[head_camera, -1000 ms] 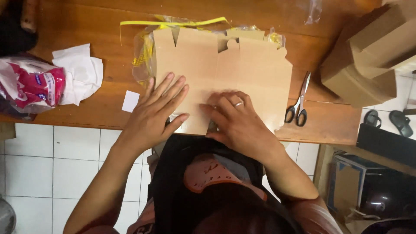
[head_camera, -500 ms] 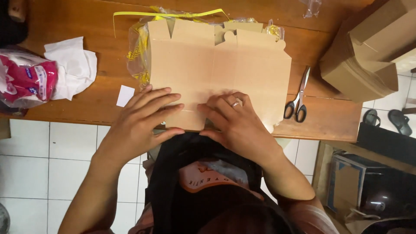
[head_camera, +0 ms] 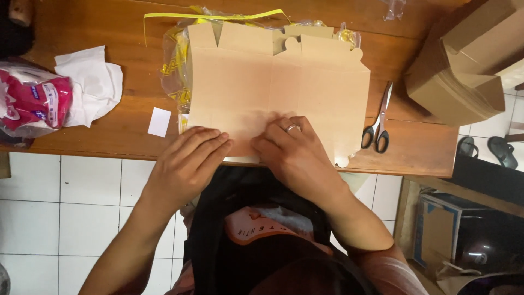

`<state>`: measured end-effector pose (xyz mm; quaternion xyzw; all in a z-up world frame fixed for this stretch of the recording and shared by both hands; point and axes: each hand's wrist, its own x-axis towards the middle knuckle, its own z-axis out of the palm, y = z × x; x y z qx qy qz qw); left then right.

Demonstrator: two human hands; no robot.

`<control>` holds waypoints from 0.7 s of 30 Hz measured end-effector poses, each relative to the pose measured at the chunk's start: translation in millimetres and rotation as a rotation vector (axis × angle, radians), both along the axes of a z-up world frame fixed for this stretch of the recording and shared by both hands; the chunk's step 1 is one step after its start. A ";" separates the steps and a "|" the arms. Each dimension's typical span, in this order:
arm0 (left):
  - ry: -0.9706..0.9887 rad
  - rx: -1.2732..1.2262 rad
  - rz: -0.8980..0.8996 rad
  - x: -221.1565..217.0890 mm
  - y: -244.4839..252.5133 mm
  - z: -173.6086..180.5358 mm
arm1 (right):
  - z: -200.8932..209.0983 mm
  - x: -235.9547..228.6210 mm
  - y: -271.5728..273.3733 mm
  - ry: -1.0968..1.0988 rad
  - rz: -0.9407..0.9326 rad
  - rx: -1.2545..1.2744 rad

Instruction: The person folds flat cardboard pieces into small boxes by hand. They crease the flaps, fold the sides, and interlock tabs to form the box shape, then place the finished box on a stack.

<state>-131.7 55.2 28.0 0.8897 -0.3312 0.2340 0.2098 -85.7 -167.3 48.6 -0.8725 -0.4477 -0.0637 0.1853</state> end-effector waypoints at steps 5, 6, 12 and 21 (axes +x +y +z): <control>0.093 -0.059 0.022 3.0 -6.0 13.3 | -0.1 -0.3 6.6 -0.038 -0.016 -0.030; 0.179 -0.077 0.050 3.1 -7.4 18.0 | -1.3 -0.8 7.4 -0.013 -0.018 -0.035; 0.523 -0.217 0.013 14.5 6.4 12.8 | -14.2 3.5 13.9 0.063 -0.099 -0.094; 0.634 -0.264 0.108 18.3 4.2 9.2 | -23.4 10.5 21.0 0.105 -0.189 -0.221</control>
